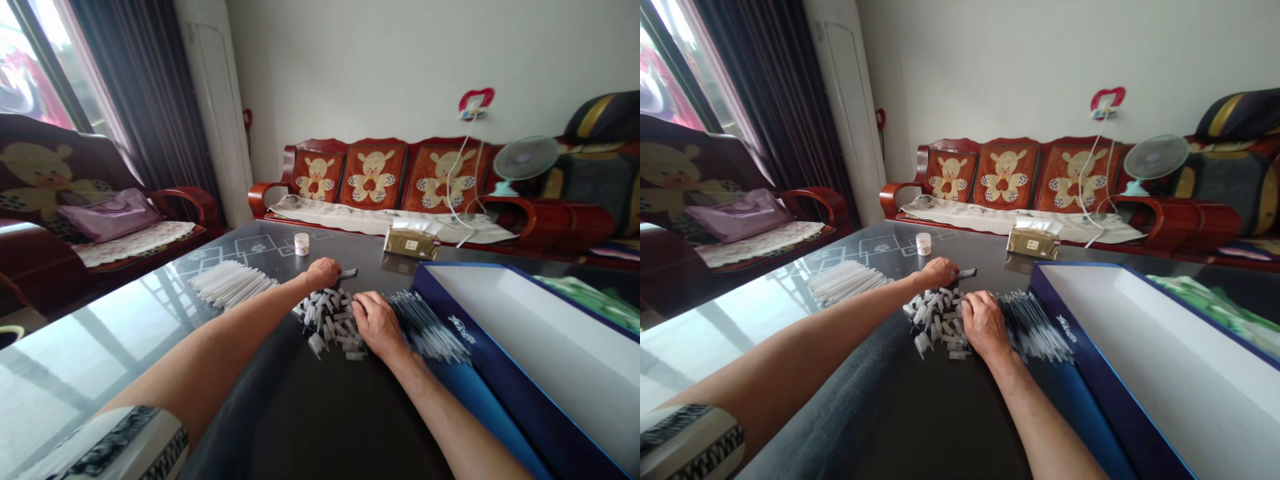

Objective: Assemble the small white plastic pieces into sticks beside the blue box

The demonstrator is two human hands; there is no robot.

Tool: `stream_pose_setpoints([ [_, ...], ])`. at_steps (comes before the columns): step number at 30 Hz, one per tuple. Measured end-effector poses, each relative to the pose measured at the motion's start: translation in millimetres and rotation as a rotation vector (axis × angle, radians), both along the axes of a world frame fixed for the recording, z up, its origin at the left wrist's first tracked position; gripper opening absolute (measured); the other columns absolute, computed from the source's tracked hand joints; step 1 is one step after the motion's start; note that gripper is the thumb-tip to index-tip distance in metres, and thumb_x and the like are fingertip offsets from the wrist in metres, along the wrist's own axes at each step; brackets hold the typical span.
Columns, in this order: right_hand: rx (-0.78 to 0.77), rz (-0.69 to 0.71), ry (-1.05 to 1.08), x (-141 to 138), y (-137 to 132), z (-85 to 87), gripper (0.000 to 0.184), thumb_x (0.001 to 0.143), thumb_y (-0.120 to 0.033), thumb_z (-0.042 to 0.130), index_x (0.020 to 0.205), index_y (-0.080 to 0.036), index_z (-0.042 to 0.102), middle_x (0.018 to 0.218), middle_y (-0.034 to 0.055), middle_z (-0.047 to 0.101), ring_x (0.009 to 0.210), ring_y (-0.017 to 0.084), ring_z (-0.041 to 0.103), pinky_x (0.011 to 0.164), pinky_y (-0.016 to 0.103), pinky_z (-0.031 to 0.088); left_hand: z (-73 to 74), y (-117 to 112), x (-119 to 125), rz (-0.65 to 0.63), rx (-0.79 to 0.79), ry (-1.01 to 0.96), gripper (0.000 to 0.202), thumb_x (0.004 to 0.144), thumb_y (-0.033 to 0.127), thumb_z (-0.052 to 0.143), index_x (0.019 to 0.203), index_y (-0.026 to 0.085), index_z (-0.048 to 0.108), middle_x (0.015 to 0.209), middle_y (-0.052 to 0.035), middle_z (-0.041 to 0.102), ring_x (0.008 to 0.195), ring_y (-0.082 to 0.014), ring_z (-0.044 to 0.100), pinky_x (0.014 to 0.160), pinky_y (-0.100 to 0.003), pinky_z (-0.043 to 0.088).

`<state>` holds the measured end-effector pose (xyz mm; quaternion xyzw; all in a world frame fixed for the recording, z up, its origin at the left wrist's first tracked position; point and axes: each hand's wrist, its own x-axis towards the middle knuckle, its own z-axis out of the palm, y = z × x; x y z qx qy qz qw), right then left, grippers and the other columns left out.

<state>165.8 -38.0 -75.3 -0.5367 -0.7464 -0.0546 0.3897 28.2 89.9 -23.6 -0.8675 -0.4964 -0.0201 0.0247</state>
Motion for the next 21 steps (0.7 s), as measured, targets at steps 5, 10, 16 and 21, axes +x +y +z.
stream_pose_setpoints([
  [5,0.044,0.060,0.086,-3.0,-2.8,2.7,0.028,0.090,-0.024,0.038,0.095,-0.016,0.065,0.096,0.0109,0.065,0.093,0.021,0.059,0.087,0.034,0.047,-3.3,-2.0,-4.9,-0.033,0.043,0.012,0.027,0.082,0.025,0.050,0.101,0.019,0.069,0.099,-0.0087,0.069,0.096,-0.0207,0.064,0.083,-0.027,0.049],
  [10,0.271,-0.049,0.307,6.0,-1.9,10.2,0.028,0.090,-0.024,0.037,0.095,-0.017,0.064,0.096,0.0108,0.065,0.094,0.021,0.060,0.088,0.035,0.047,-5.8,-1.7,-6.3,-0.015,0.087,-0.016,0.026,0.084,0.032,0.052,0.091,0.013,0.069,0.096,-0.0119,0.066,0.091,-0.0218,0.064,0.079,-0.027,0.050],
  [16,0.281,-0.246,0.336,30.7,7.6,12.8,0.030,0.085,-0.027,0.042,0.100,-0.016,0.065,0.098,0.0127,0.067,0.091,0.022,0.063,0.084,0.037,0.049,3.8,-27.7,-14.7,-0.163,0.175,-0.140,0.026,0.092,0.030,0.042,0.097,0.015,0.062,0.103,-0.0099,0.059,0.083,-0.0161,0.062,0.077,-0.027,0.049],
  [21,0.093,-0.239,0.375,35.3,5.1,15.5,0.034,0.084,-0.040,0.046,0.094,-0.017,0.069,0.093,0.0107,0.071,0.087,0.022,0.066,0.082,0.033,0.049,4.7,-51.9,-22.6,-0.394,0.244,-0.247,0.022,0.094,0.025,0.038,0.093,0.014,0.058,0.094,-0.0065,0.057,0.075,-0.0118,0.059,0.071,-0.022,0.048],
])
